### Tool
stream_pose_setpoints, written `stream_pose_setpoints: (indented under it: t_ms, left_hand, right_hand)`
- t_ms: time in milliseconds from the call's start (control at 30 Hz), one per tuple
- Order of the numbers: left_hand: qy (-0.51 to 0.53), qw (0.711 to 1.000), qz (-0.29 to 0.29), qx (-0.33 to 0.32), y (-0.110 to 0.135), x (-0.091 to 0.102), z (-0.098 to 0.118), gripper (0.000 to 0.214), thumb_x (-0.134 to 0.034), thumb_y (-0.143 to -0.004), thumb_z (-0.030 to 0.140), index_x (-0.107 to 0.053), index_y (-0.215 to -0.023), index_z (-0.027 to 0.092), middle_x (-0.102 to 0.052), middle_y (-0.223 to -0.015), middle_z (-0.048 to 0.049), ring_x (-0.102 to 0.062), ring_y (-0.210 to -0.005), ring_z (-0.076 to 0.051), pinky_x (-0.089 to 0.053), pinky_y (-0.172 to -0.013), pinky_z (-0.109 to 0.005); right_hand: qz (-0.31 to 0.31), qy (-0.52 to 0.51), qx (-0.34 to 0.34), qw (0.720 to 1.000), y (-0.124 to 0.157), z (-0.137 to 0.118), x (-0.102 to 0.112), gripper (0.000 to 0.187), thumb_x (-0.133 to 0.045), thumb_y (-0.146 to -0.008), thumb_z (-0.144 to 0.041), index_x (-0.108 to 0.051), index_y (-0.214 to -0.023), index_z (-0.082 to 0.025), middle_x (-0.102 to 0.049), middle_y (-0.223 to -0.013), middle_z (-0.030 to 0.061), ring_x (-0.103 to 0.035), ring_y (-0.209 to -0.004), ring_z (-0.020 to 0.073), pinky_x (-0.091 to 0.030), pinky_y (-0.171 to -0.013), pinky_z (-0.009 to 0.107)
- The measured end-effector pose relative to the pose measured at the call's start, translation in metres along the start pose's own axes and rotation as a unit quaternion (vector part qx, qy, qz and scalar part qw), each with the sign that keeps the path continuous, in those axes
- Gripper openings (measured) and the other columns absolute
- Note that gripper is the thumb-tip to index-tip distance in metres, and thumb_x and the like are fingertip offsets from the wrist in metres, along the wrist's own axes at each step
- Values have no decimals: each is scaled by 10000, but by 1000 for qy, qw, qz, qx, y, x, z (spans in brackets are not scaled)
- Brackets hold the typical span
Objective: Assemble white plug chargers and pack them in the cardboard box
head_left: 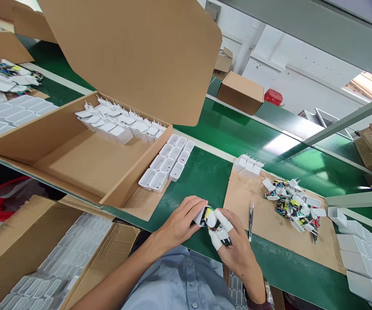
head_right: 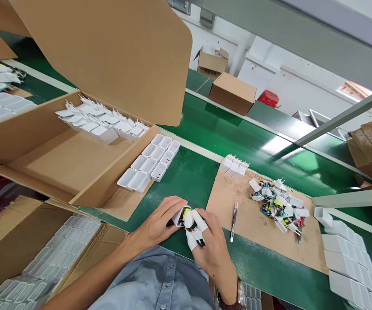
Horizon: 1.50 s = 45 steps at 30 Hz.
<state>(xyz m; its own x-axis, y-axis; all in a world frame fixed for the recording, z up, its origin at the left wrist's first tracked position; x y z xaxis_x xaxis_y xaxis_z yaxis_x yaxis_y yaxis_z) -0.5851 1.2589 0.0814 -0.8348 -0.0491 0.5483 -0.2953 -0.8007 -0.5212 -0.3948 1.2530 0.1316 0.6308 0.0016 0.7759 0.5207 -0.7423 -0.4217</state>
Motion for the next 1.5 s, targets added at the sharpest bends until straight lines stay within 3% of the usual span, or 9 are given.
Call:
stream_pose_setpoints:
  t_ms: [567,933,1100,1233,1367,1500]
  left_hand:
    - [17,999,4,33,3,-1,-6,624,-660,-1019,237,-408,-1591,250,-653,-1371,-160,-616,-1301,-328,-561,-1102,-536]
    - [28,999,-8,45,6,-4,-8,630,-674,-1012,226,-409,-1583,260,-645,-1377,-158,-615,-1304,-324,-553,-1114,-542]
    - [76,993,-46,80,8,-2,-7,617,-633,-1011,190,-431,-1589,274,-577,-1493,-157,-611,-1368,-297,-550,-1147,-479]
    - [120,985,-39,117,9,2,-10,543,-575,-1010,148,-490,-1534,262,-617,-1505,-138,-581,-1427,-286,-497,-1205,-510]
    - [149,971,-52,179,12,0,-18,573,-582,-1019,199,-422,-1566,255,-654,-1475,-135,-634,-1367,-270,-540,-1151,-491]
    - [145,971,-59,179,12,0,-16,558,-595,-1034,243,-419,-1563,259,-615,-1518,-147,-613,-1388,-280,-522,-1160,-514]
  right_hand:
    - [12,28,27,999,-8,-3,-1,637,-582,-964,-75,-456,-1565,-243,-680,-1327,171,-673,-1201,312,-625,-950,518]
    - [-25,37,44,998,-12,-3,-7,558,-567,-945,-58,-532,-1479,-220,-675,-1350,169,-654,-1211,331,-598,-990,572]
    - [-45,-40,-7,998,-14,1,-3,568,-623,-1020,-211,-464,-1565,-229,-672,-1373,162,-674,-1243,297,-631,-1007,476]
    - [-4,-80,-48,996,-9,16,1,498,-502,-1056,-113,-523,-1523,-285,-638,-1463,129,-632,-1356,247,-588,-1111,460]
    - [-48,-84,-6,995,-8,19,-12,571,-469,-1016,-40,-510,-1534,-275,-577,-1557,135,-555,-1455,256,-554,-1163,516]
    - [-62,-85,45,993,-12,14,-25,569,-489,-1004,-27,-496,-1534,-233,-621,-1475,166,-582,-1405,277,-585,-1114,530]
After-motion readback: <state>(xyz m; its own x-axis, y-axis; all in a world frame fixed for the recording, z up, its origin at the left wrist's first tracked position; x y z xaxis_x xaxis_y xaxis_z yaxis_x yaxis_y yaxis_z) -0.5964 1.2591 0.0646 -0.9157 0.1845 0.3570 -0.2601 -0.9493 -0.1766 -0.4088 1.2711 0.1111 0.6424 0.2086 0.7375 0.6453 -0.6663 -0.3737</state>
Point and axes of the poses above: each hand's wrist, its own y-axis away from the middle knuckle, its own x-axis out of the back of the hand, z = x × y, the point moved 4 cm from there along -y, towards the middle knuckle
